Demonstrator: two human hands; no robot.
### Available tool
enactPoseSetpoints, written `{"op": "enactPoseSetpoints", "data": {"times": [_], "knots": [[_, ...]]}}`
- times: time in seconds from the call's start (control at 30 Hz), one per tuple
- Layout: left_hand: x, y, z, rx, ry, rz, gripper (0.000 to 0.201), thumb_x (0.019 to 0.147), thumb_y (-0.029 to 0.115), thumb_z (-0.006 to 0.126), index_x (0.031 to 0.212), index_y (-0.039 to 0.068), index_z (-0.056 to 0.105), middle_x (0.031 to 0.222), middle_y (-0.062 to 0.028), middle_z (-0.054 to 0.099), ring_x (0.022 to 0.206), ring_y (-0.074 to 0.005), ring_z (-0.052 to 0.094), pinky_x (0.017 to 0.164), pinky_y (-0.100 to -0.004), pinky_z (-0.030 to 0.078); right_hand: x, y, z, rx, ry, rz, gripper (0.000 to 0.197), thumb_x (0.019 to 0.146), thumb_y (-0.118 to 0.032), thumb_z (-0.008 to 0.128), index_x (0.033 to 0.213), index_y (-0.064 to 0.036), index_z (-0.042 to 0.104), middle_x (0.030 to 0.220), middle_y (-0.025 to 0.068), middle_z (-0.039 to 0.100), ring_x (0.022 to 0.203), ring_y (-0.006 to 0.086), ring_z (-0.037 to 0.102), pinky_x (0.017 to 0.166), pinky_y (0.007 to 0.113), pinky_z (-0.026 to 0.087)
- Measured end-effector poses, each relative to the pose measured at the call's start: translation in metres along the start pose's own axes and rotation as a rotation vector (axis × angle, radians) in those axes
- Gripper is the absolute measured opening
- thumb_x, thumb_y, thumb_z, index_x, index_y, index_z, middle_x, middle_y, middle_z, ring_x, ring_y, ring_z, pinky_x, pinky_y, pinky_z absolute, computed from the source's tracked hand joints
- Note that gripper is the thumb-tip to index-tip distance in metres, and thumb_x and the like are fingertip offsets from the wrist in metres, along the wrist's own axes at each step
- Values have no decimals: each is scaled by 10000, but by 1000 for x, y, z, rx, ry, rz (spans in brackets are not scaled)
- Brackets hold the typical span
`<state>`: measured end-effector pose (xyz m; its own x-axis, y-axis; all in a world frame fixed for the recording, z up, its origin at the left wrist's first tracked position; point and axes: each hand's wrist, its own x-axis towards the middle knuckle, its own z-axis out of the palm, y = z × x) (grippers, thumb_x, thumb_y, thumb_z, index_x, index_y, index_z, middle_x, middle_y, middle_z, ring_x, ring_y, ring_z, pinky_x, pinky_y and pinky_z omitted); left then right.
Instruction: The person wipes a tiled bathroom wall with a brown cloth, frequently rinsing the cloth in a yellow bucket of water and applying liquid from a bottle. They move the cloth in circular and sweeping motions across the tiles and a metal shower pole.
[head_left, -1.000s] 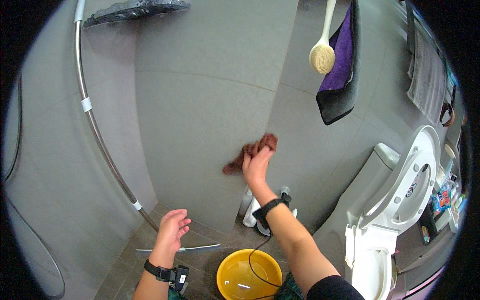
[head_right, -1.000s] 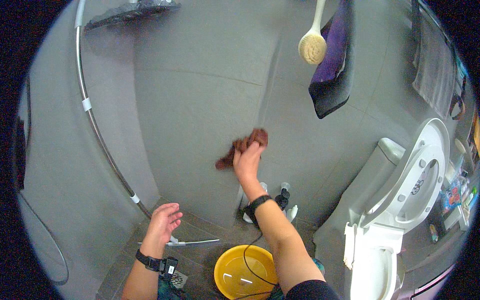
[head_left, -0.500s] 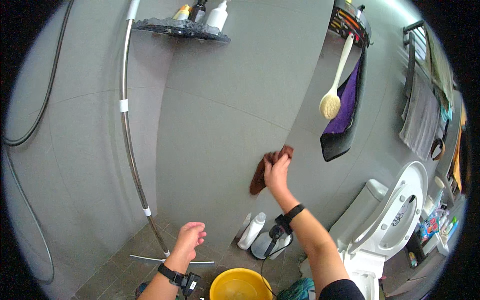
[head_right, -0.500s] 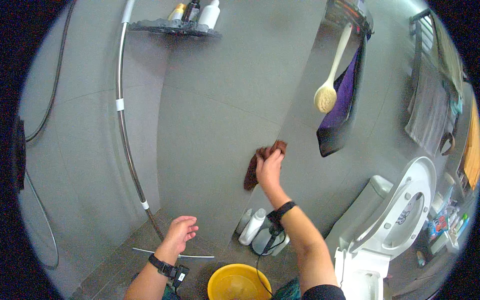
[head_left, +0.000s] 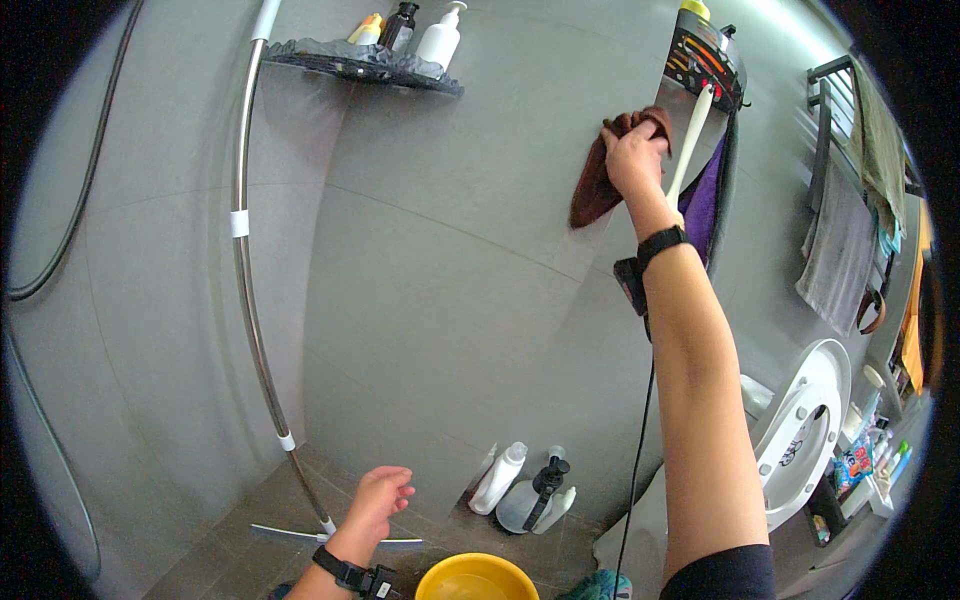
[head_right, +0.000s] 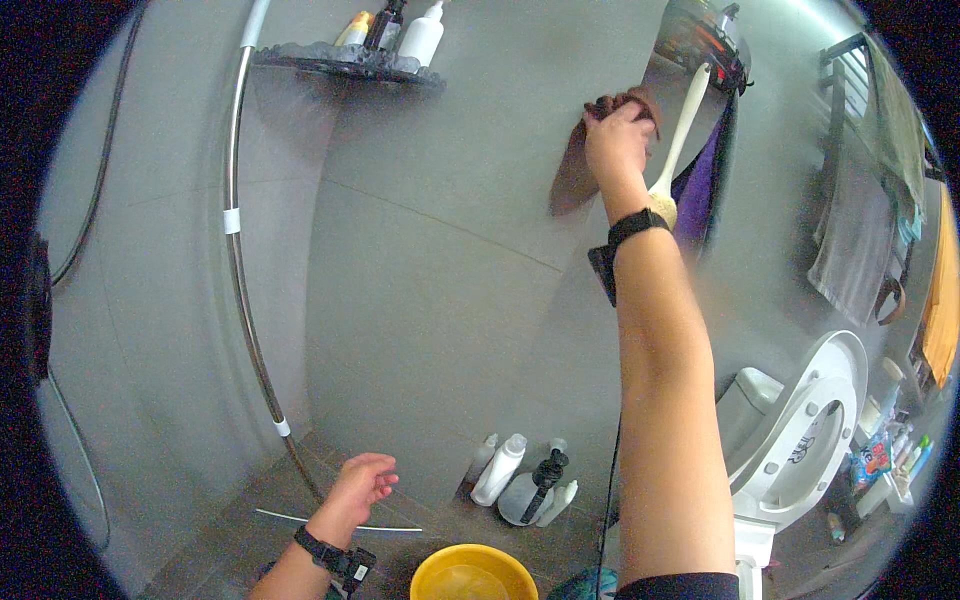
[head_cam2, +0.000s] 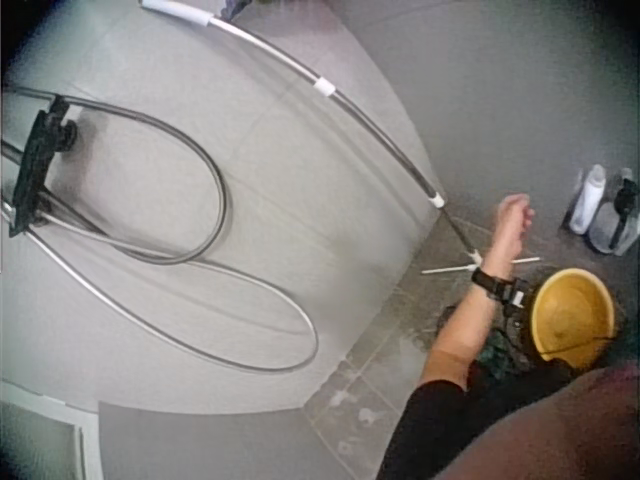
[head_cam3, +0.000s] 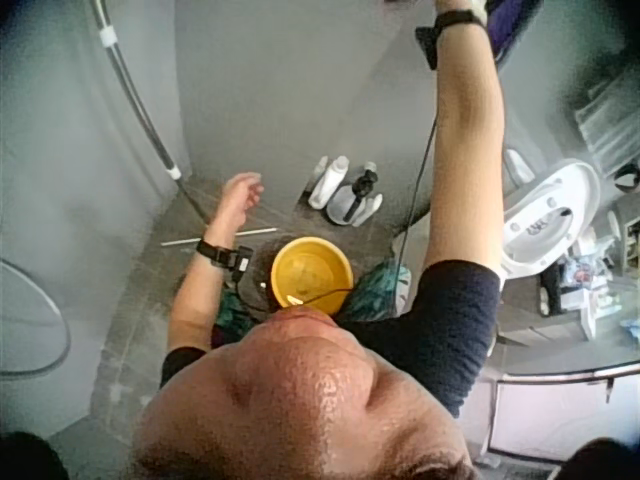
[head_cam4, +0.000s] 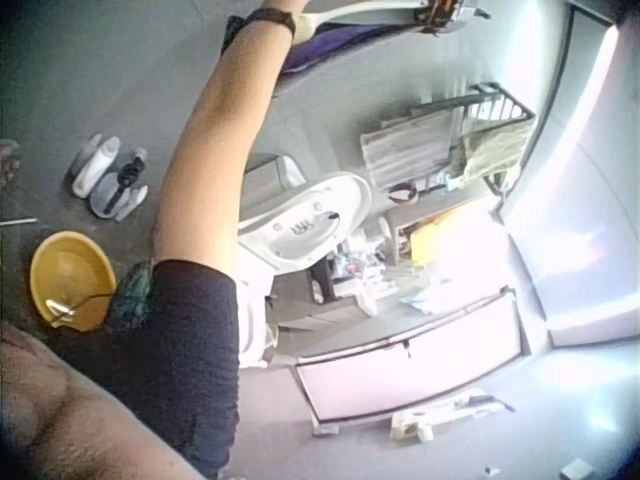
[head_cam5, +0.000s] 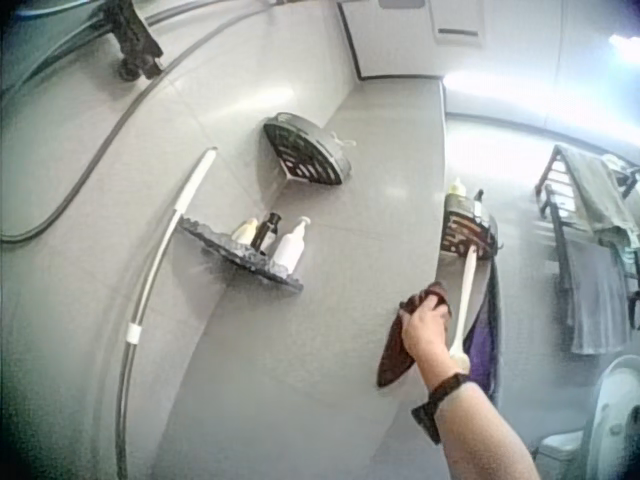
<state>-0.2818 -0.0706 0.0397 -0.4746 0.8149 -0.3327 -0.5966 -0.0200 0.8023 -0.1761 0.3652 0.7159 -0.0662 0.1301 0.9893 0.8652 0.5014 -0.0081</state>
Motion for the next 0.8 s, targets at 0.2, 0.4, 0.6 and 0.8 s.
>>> {"op": "enactPoseSetpoints", "data": {"times": [0.2,0.4,0.6,0.8], "knots": [[3,6,5,6,-33,23,229,1247,235,888,1414,80,882,1282,-36,882,1136,-201,862,910,-379,679,-41,-36,-4,182,98,156,862,1213,-623,906,1677,15,558,1590,502,660,1364,695,837,1159,720,729],[9,-1,8,48,-66,25,223,1258,263,876,1395,88,893,1296,-17,893,1131,-181,863,928,-357,670,-177,-32,4,173,10,269,761,1255,-625,837,1585,3,564,1523,429,752,1334,692,827,1124,753,707],[1,1,14,99,-53,33,226,1266,260,865,1405,85,896,1291,-14,892,1128,-167,854,923,-343,663,-414,-23,28,285,-83,296,720,1244,-487,891,1649,-3,543,1546,406,704,1386,698,761,1141,765,666],[-12,0,19,119,-65,76,230,1270,262,878,1413,84,897,1267,-9,891,1116,-155,846,905,-326,647,-650,8,6,274,-506,296,815,1235,-440,902,1775,14,493,1594,406,715,1393,687,779,1152,740,675]]}}
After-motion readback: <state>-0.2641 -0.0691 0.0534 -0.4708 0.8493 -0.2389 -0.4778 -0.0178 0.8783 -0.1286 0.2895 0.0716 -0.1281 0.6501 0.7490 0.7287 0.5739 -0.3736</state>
